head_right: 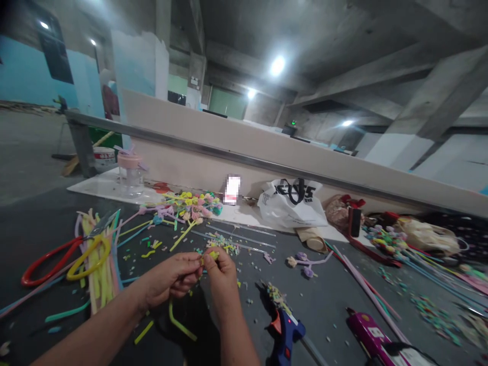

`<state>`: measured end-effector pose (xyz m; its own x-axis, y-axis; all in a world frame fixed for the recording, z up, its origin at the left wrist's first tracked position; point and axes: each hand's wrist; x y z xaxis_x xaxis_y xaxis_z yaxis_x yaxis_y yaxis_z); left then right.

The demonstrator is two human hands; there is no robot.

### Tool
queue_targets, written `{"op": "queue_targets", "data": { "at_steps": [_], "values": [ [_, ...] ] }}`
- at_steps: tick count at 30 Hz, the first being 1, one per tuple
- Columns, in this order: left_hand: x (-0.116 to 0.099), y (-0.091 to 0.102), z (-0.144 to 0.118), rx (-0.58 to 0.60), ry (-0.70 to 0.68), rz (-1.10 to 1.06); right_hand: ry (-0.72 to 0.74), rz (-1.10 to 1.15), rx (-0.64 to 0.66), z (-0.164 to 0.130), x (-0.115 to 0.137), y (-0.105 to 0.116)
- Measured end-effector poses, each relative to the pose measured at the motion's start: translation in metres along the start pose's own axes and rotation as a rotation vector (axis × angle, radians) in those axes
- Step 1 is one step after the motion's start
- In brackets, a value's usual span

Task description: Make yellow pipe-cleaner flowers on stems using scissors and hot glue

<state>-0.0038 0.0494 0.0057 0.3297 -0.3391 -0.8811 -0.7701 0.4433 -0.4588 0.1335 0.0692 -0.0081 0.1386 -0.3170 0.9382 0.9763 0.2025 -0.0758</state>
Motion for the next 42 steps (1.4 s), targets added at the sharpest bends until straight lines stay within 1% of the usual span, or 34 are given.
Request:
{"op": "queue_targets", "data": {
  "at_steps": [3,5,8,10,12,14,16,18,20,22,25,27,28,32,34,36,38,42],
  "values": [
    [-0.001,0.001,-0.001,0.006,0.045,-0.02,0.014,-0.058,0.046,0.0,0.005,0.0],
    [-0.002,0.001,-0.002,0.004,0.071,-0.04,0.027,-0.086,0.053,0.0,0.009,-0.001],
    [-0.002,0.002,-0.002,0.022,0.09,-0.068,0.037,-0.091,0.032,-0.001,0.011,-0.002],
    [-0.002,0.001,-0.002,0.025,0.067,-0.06,0.005,-0.073,0.003,-0.001,0.011,-0.002],
    [0.001,0.001,0.0,0.001,0.018,-0.019,-0.047,-0.029,-0.031,0.0,0.009,-0.003],
    [0.003,0.001,0.004,-0.06,-0.05,0.059,-0.081,0.032,-0.057,0.001,0.006,-0.003],
    [0.006,0.001,0.007,-0.173,-0.147,0.193,-0.085,0.087,-0.072,0.002,0.003,-0.004],
    [0.007,0.001,0.01,-0.308,-0.278,0.384,-0.081,0.121,-0.089,0.002,0.001,-0.004],
    [0.006,-0.001,0.011,-0.409,-0.413,0.585,-0.076,0.143,-0.103,0.002,-0.001,-0.004],
    [0.005,-0.002,0.01,-0.452,-0.502,0.732,-0.074,0.155,-0.118,0.001,-0.002,-0.004],
    [0.006,-0.002,0.009,-0.456,-0.539,0.807,-0.085,0.17,-0.125,0.0,-0.002,-0.003],
    [0.008,-0.001,0.011,-0.434,-0.512,0.751,-0.088,0.189,-0.127,0.0,-0.001,-0.003],
    [0.01,0.0,0.012,-0.407,-0.466,0.684,-0.087,0.202,-0.127,0.0,0.0,-0.003],
    [0.014,0.002,0.015,-0.214,-0.207,0.283,-0.092,0.258,-0.104,0.001,0.002,-0.003],
    [0.013,0.0,0.013,-0.148,-0.135,0.148,-0.094,0.249,-0.095,0.001,0.002,-0.002],
    [0.01,-0.002,0.01,-0.112,-0.088,0.084,-0.086,0.196,-0.09,0.001,0.002,-0.001],
    [0.008,-0.003,0.007,-0.084,-0.051,0.064,-0.075,0.134,-0.081,0.0,0.001,0.001],
    [0.006,-0.002,0.005,-0.044,-0.032,0.075,-0.052,0.029,-0.086,0.001,0.001,0.002]
  ]
}}
Point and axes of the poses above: each hand's wrist, its own z-axis towards the middle knuckle, its own y-axis out of the back of the hand, x = y × z
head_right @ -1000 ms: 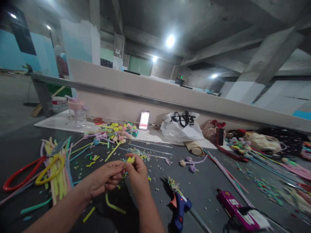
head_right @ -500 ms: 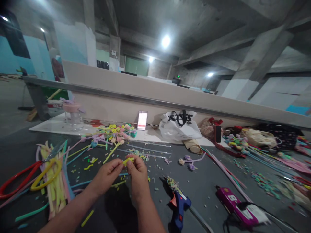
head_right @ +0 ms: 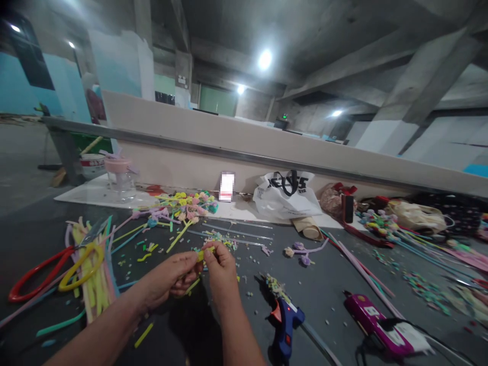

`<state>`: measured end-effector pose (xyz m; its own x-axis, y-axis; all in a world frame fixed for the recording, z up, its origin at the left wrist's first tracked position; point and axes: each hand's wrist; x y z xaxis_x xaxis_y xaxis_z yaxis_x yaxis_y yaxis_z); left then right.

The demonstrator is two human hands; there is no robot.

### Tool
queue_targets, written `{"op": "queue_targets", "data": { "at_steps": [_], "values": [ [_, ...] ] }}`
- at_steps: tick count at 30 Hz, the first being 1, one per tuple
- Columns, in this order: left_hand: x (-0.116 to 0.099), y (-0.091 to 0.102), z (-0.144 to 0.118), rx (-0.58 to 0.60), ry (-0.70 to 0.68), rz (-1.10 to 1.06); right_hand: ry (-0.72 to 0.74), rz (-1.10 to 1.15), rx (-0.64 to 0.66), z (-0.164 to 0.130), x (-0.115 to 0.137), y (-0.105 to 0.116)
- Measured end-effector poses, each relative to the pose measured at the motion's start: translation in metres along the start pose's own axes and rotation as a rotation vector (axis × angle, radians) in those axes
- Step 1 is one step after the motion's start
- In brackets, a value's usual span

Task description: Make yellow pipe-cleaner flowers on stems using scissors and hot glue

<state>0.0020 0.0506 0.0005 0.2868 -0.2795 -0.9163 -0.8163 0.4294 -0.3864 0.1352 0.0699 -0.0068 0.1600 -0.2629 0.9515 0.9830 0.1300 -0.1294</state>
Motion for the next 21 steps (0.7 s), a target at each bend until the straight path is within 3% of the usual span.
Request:
{"op": "queue_targets", "data": {
  "at_steps": [7,9,13,15,18,21],
  "values": [
    [0.001,0.001,0.003,-0.011,-0.047,0.138,0.04,-0.124,-0.021,0.001,0.004,-0.001],
    [0.002,0.0,0.005,-0.074,-0.118,0.334,0.048,-0.123,-0.033,0.002,0.001,0.001],
    [0.003,-0.002,0.008,-0.234,-0.396,0.815,0.044,-0.087,-0.069,0.002,-0.007,0.003],
    [0.004,-0.002,0.008,-0.263,-0.459,0.928,0.02,-0.024,-0.066,0.002,-0.01,0.002],
    [0.005,-0.001,0.006,-0.272,-0.432,0.87,-0.03,0.178,-0.027,0.001,-0.008,-0.002],
    [0.007,0.001,0.005,-0.267,-0.366,0.649,-0.06,0.383,0.024,0.0,-0.002,-0.007]
  ]
}}
Point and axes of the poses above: each hand's wrist, its own z-axis towards the middle knuckle, its own y-axis out of the back of the hand, x = y × z
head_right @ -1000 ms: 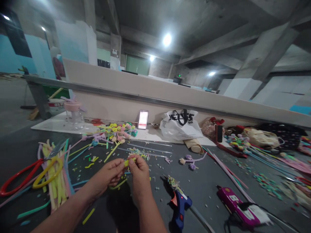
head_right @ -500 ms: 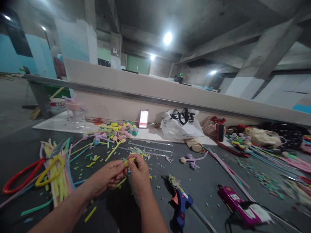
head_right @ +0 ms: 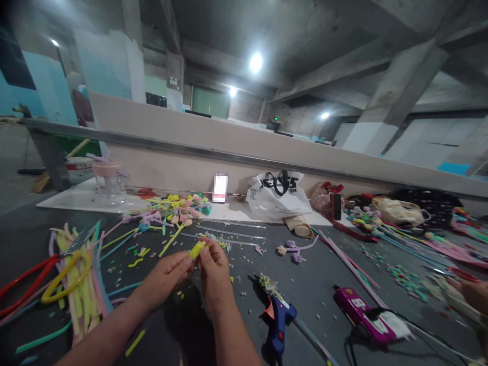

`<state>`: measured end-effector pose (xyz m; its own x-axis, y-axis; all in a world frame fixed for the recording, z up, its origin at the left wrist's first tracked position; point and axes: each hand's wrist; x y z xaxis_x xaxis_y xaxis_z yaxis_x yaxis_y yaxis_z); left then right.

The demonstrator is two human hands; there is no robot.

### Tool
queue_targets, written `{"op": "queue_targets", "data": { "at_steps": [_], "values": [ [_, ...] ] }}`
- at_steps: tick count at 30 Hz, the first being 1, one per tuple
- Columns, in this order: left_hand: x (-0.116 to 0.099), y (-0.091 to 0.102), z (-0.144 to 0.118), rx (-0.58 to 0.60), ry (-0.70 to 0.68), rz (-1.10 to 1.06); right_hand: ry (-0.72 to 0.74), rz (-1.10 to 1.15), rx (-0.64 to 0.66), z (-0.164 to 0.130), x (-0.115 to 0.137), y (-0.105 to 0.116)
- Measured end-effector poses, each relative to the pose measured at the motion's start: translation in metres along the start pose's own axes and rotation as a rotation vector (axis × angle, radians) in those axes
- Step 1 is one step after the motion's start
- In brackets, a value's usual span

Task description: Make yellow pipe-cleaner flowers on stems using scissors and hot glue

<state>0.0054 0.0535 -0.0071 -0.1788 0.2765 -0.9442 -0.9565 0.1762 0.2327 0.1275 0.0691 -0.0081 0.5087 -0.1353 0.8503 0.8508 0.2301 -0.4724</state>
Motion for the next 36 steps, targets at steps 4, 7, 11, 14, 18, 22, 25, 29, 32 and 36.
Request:
{"op": "queue_targets", "data": {
  "at_steps": [4,7,11,14,18,22,25,29,32,36],
  "values": [
    [0.004,-0.001,-0.001,0.08,0.077,-0.266,-0.068,0.034,0.078,-0.002,0.004,-0.002],
    [0.003,-0.001,-0.001,0.178,0.14,-0.442,-0.108,0.015,0.123,-0.002,0.006,0.001],
    [-0.004,0.0,-0.003,0.256,0.258,-0.581,-0.106,-0.01,0.154,-0.001,0.009,0.004],
    [-0.007,0.002,-0.004,0.275,0.307,-0.623,-0.075,-0.044,0.162,-0.001,0.01,0.004],
    [-0.003,0.002,-0.001,0.237,0.305,-0.573,-0.055,-0.091,0.119,0.0,0.008,0.006],
    [-0.001,-0.001,0.002,0.209,0.217,-0.354,-0.044,-0.102,0.093,0.001,0.005,0.006],
    [-0.004,-0.003,0.002,0.15,0.089,-0.107,-0.038,-0.114,0.067,0.001,0.003,0.006],
    [-0.004,-0.005,0.0,0.029,-0.103,0.198,-0.034,-0.13,0.039,0.0,0.002,0.006],
    [-0.002,-0.006,-0.001,-0.036,-0.17,0.271,-0.04,-0.14,0.029,-0.002,0.003,0.003],
    [-0.001,-0.004,-0.001,-0.014,-0.065,0.03,-0.051,-0.067,0.036,-0.002,0.005,-0.003]
  ]
}}
Point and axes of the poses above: each hand's wrist, its own z-axis towards the middle knuckle, its own y-axis out of the back of the hand, x = y × z
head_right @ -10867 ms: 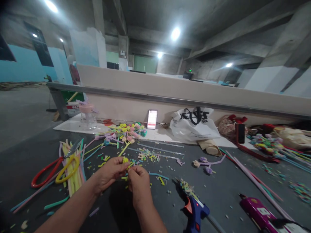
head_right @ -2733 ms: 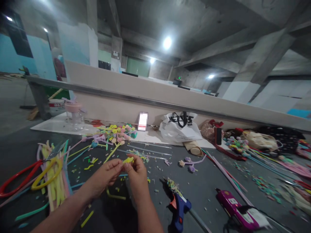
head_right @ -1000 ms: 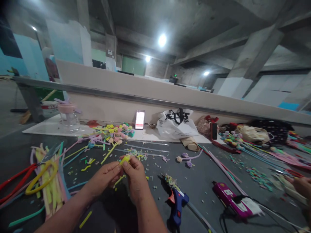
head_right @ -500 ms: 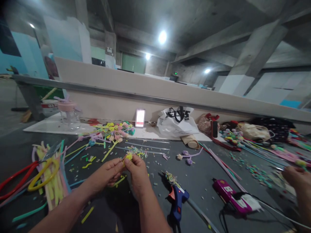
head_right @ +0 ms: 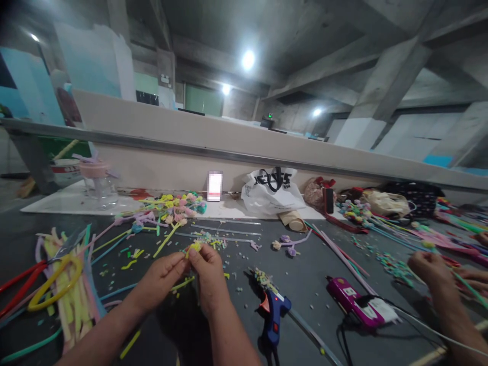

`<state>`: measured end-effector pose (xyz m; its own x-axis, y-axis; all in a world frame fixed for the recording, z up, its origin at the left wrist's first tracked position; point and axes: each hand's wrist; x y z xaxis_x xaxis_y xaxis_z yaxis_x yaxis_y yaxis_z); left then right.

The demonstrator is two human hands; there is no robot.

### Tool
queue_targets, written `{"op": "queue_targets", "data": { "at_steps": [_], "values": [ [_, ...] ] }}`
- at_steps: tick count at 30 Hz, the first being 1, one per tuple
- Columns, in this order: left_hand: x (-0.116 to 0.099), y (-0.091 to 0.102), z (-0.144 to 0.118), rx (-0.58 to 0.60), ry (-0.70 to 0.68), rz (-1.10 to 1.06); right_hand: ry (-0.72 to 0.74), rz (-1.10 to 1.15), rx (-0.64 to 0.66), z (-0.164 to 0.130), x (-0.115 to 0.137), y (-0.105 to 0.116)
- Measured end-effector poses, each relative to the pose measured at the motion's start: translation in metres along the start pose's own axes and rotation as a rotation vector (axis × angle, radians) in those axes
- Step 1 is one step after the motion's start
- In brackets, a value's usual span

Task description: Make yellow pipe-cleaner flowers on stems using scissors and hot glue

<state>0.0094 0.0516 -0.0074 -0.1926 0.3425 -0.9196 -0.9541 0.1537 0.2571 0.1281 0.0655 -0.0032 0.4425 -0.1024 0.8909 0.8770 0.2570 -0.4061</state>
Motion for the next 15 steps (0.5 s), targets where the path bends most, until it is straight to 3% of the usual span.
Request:
{"op": "queue_targets", "data": {
  "at_steps": [3,6,12,15],
  "values": [
    [0.001,0.002,0.0,0.062,0.204,-0.41,0.047,0.016,-0.104,0.003,0.0,0.001],
    [0.002,0.006,0.0,0.078,0.308,-0.675,0.051,-0.146,-0.233,0.007,-0.005,0.006],
    [0.001,0.017,0.0,0.095,0.311,-0.82,0.004,-0.393,-0.23,0.009,-0.02,0.01],
    [0.001,0.022,-0.001,0.085,0.29,-0.851,0.047,-0.634,-0.25,0.008,-0.022,0.01]
  ]
}}
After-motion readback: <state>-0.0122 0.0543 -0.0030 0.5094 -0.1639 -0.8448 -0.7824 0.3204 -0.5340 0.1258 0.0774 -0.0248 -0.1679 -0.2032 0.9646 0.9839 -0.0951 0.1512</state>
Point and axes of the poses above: each hand's wrist, its own z-axis towards the middle knuckle, its own y-axis out of the back of the hand, x = y × z
